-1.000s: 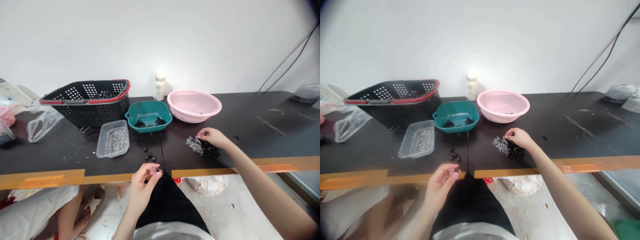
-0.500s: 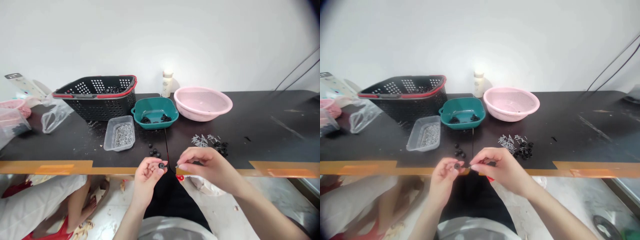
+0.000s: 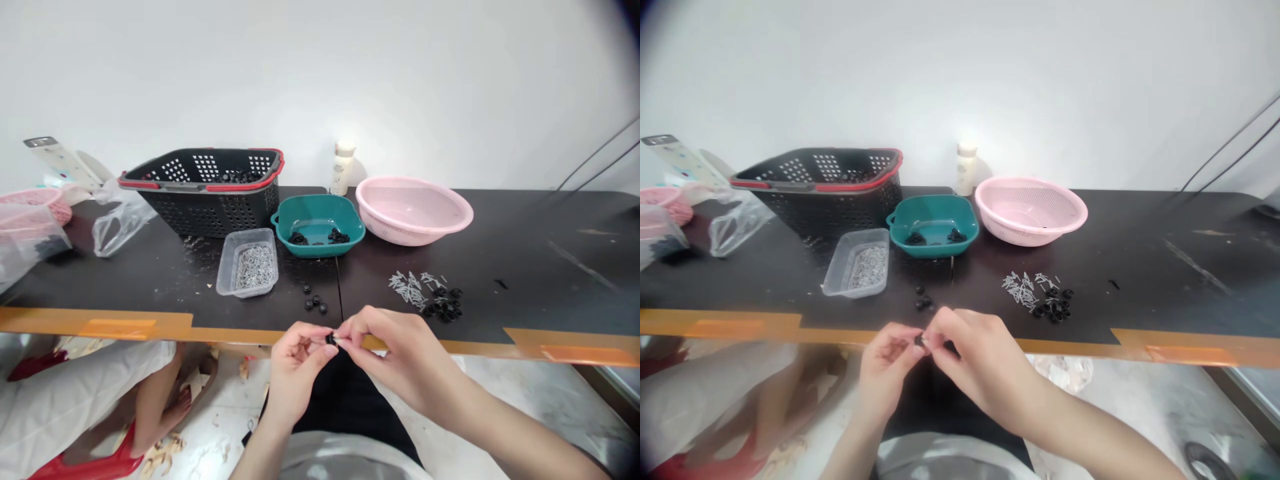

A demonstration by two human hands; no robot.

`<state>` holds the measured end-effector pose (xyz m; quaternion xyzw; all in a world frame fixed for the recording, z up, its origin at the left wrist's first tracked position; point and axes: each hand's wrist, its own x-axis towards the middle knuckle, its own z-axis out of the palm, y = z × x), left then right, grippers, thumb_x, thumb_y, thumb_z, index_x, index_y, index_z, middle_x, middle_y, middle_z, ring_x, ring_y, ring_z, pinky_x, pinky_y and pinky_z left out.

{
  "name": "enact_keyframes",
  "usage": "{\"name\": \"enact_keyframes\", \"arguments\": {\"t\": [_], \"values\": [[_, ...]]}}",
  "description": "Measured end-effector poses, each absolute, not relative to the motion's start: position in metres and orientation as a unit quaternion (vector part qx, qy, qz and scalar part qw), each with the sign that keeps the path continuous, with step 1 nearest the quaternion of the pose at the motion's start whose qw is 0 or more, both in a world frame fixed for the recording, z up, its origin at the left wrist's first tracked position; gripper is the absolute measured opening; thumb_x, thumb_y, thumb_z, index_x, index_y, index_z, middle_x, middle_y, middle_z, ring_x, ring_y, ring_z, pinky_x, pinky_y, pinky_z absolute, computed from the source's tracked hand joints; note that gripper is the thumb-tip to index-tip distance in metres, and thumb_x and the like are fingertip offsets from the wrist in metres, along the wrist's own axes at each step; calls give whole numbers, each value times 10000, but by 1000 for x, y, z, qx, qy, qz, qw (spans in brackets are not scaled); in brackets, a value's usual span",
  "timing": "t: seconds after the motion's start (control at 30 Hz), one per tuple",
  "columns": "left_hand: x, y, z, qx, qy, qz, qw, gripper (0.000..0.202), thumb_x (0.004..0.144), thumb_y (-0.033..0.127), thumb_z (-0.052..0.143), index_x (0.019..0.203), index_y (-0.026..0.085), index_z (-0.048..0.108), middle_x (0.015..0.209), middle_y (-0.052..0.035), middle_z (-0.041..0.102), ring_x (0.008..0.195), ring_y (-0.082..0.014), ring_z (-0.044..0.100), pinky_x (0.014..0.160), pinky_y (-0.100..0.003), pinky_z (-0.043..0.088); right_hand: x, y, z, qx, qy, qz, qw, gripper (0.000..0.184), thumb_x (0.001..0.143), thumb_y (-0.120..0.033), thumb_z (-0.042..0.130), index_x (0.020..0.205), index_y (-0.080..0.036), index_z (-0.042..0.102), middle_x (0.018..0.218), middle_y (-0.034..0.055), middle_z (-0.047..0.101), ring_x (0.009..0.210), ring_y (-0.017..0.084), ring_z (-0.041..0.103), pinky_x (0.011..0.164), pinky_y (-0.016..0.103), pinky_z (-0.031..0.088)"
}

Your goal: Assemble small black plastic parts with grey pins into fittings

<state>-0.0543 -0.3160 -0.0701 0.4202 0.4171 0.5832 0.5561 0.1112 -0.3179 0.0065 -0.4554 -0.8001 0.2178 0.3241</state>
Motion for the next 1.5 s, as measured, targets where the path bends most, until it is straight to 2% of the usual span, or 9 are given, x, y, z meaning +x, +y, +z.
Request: {"name": "enact_keyframes", "arguments": {"t": [0.2, 0.37, 0.43, 0.57, 0.7, 1.07, 1.2, 1.3, 1.5], "values": [[-52, -317, -74, 367, 382, 567, 631, 196, 688, 289, 823, 791, 161, 717, 660, 3, 697, 592, -86, 640, 610, -174, 548, 113, -322, -4, -425, -837, 146, 312, 178, 933, -160, 510, 878, -251, 653, 810, 20, 731, 673, 161, 672, 610, 248, 500], [-43, -321, -76, 344, 368, 545, 670, 305, 719, 346, 809, 961, 197, 699, 665, 33, 672, 612, -87, 643, 607, -191, 581, 115, -326, -10, -438, -814, 172, 340, 155, 936, -165, 517, 903, -234, 651, 831, 33, 726, 713, 164, 658, 644, 268, 510], [-39, -322, -77, 355, 374, 521, 681, 320, 734, 374, 793, 989, 198, 712, 706, 12, 689, 652, -106, 663, 613, -203, 593, 126, -323, -13, -454, -779, 237, 362, 57, 900, -238, 607, 941, -233, 646, 840, 25, 720, 724, 164, 652, 658, 269, 527], [-38, -321, -83, 377, 387, 497, 679, 367, 771, 448, 744, 1029, 187, 739, 833, -60, 727, 737, -152, 690, 639, -244, 614, 188, -301, -25, -581, -678, 231, 387, 203, 841, -429, 664, 885, -232, 675, 853, 48, 719, 734, 200, 642, 699, 330, 530], [-39, -320, -85, 405, 385, 494, 667, 350, 794, 481, 711, 966, 178, 751, 813, -59, 709, 712, -152, 677, 642, -262, 616, 270, -274, -44, -738, -605, 68, 289, 306, 814, -506, 611, 900, -228, 706, 874, 89, 727, 768, 264, 633, 733, 407, 490], [-37, -316, -81, 445, 384, 480, 651, 254, 851, 440, 667, 949, 206, 690, 734, 9, 676, 631, -96, 669, 672, -202, 562, 298, -256, -67, -756, -595, 121, 246, 220, 700, -440, 683, 764, -233, 722, 768, 66, 737, 724, 290, 665, 666, 410, 503], [-39, -313, -77, 435, 367, 514, 641, 296, 818, 413, 712, 1042, 227, 651, 733, 22, 664, 622, -99, 657, 655, -210, 562, 281, -266, -51, -696, -589, 207, 356, 339, 736, -463, 690, 970, -219, 657, 904, 84, 736, 847, 262, 696, 777, 400, 564], [-38, -313, -71, 433, 362, 531, 632, 269, 797, 401, 735, 967, 214, 646, 736, 12, 668, 641, -110, 655, 654, -219, 564, 245, -283, -34, -591, -580, 319, 461, 354, 707, -439, 781, 927, -222, 607, 935, 85, 736, 848, 240, 712, 766, 370, 605], [-38, -321, -53, 466, 402, 550, 564, 188, 779, 342, 757, 888, 200, 699, 770, -10, 664, 674, -114, 646, 660, -202, 543, 166, -309, -15, -458, -667, 376, 451, 168, 803, -296, 746, 950, -231, 696, 1006, 67, 759, 908, 228, 728, 788, 348, 629]]}}
